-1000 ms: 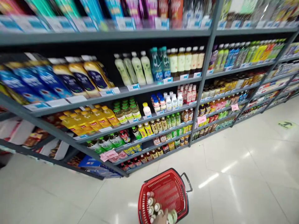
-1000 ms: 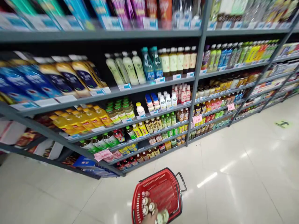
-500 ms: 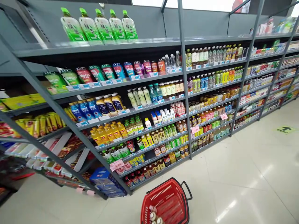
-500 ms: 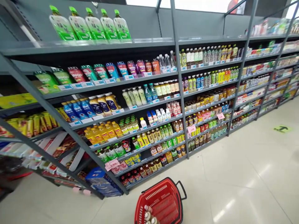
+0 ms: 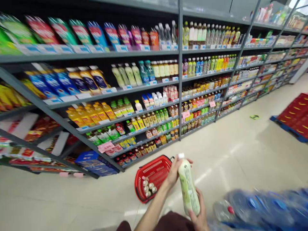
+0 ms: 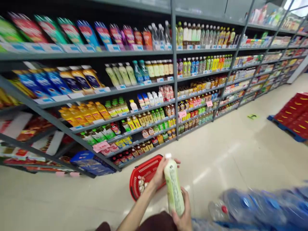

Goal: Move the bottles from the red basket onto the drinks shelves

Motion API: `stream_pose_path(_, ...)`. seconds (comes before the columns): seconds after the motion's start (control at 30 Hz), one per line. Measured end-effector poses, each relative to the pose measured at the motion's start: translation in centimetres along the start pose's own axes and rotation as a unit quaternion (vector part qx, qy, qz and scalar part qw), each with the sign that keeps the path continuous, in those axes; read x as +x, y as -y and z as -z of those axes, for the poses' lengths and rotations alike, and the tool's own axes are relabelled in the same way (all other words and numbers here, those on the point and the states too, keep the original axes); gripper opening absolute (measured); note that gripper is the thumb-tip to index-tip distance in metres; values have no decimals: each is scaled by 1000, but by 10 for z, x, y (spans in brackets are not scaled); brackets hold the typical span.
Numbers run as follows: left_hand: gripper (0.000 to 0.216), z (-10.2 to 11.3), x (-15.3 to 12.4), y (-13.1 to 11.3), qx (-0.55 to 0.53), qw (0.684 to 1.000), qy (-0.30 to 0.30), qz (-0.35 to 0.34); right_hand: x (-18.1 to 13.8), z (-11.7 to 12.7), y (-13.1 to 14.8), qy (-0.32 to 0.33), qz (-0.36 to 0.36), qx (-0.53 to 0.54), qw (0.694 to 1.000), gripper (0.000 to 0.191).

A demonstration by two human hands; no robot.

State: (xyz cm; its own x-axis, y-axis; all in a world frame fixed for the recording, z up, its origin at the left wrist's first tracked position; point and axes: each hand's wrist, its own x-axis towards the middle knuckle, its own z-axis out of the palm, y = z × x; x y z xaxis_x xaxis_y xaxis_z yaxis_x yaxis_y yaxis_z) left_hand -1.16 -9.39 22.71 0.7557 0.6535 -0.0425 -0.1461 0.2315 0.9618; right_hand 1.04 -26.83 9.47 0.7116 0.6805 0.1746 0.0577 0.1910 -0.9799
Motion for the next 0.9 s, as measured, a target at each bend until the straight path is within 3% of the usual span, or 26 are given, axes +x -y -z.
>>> stream_pose_path(0.1,59,-14,-2,5,-107,993,10,51,-6,10,14,-1,18,20,1000,73)
stream_pose_path(0.3,60,-30,-8,17,-113,991,12,70,-15,21,20,-24,-15,19,999,80)
stream_pose_path(0.4,56,-32,-8,19,-125,989,5,84,-20,22,16,-33,-67,92,993,79)
stream_pose_path(0.57,42,-29,-11,22,-157,986,-25,57,-21,18,15,43,-169,263,949,68)
stream_pose_path(0.73,35,-26,-15,27,-199,978,-53,17,-21,10,14,127,-215,307,918,60)
stream_pose_path(0.9,42,-24,-17,30,-198,976,-84,19,-25,3,6,130,-266,339,893,56)
